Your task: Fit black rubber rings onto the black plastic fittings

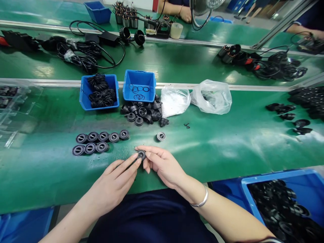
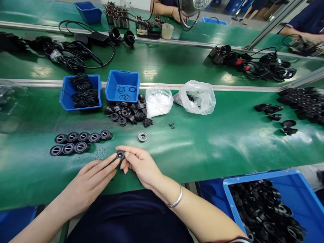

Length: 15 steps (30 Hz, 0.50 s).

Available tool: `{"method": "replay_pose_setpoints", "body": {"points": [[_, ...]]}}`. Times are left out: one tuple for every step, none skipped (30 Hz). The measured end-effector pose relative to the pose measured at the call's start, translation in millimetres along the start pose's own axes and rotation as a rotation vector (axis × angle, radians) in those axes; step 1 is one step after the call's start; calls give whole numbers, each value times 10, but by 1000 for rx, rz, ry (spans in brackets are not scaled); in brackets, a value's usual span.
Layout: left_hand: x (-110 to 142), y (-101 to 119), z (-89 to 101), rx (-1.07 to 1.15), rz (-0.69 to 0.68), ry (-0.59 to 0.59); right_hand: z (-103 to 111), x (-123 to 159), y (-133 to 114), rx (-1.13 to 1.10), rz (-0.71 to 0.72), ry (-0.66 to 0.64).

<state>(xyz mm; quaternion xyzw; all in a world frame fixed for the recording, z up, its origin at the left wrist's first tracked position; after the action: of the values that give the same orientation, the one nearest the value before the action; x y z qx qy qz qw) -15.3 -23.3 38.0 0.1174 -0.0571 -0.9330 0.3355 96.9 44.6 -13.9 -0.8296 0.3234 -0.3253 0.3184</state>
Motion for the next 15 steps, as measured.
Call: {"method": "replay_pose_setpoints", "body": {"points": [[5,5,-1,-8,3,0,-6,22,0,-5,15,1],[12,14,-4,-18,5,-1,-11,36,0,-6,20,-3],[19,26,-5,-30,9,3,-13,43,0,-4,15,-11],[25,40,-9,-45,13,4,-14,42,2,0,-2,-25],[29,53,-22,-61,20,-4,-16,34,4,5,-28,-42],[29,66,-38,-75,23,-14,-19,21,7,13,-62,-65],[25,78,-55,-84,23,-26,-25,5,12,21,-101,-90],[18,89,-70,-87,21,-35,-33,-13,18,29,-140,-117],[9,96,-80,-84,17,-41,-41,-31,24,37,-175,-142],[-2,99,-83,-77,14,-40,-50,-49,30,42,-202,-164],[-12,98,-79,-69,13,-33,-56,-65,36,46,-221,-179],[-20,97,-71,-63,12,-26,-60,-79,39,49,-229,-186],[-26,92,-64,-57,15,-23,-58,-92,41,54,-228,-184],[-29,89,-58,-52,16,-21,-55,-101,43,60,-223,-178],[-28,89,-53,-46,16,-20,-54,-105,47,64,-219,-174]]}}
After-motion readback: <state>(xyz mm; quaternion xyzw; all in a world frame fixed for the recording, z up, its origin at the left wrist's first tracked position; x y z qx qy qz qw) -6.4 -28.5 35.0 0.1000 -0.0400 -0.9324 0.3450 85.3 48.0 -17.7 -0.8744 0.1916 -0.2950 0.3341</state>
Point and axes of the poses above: each hand's wrist, its own x-axis away from the middle knuckle, its own z-axis out of the back of the hand, y = z × x, the point moved 8 cm from there along -x, towards the middle knuckle, and after that the axes turned 7 degrees about -y, right-handed, at the moved point
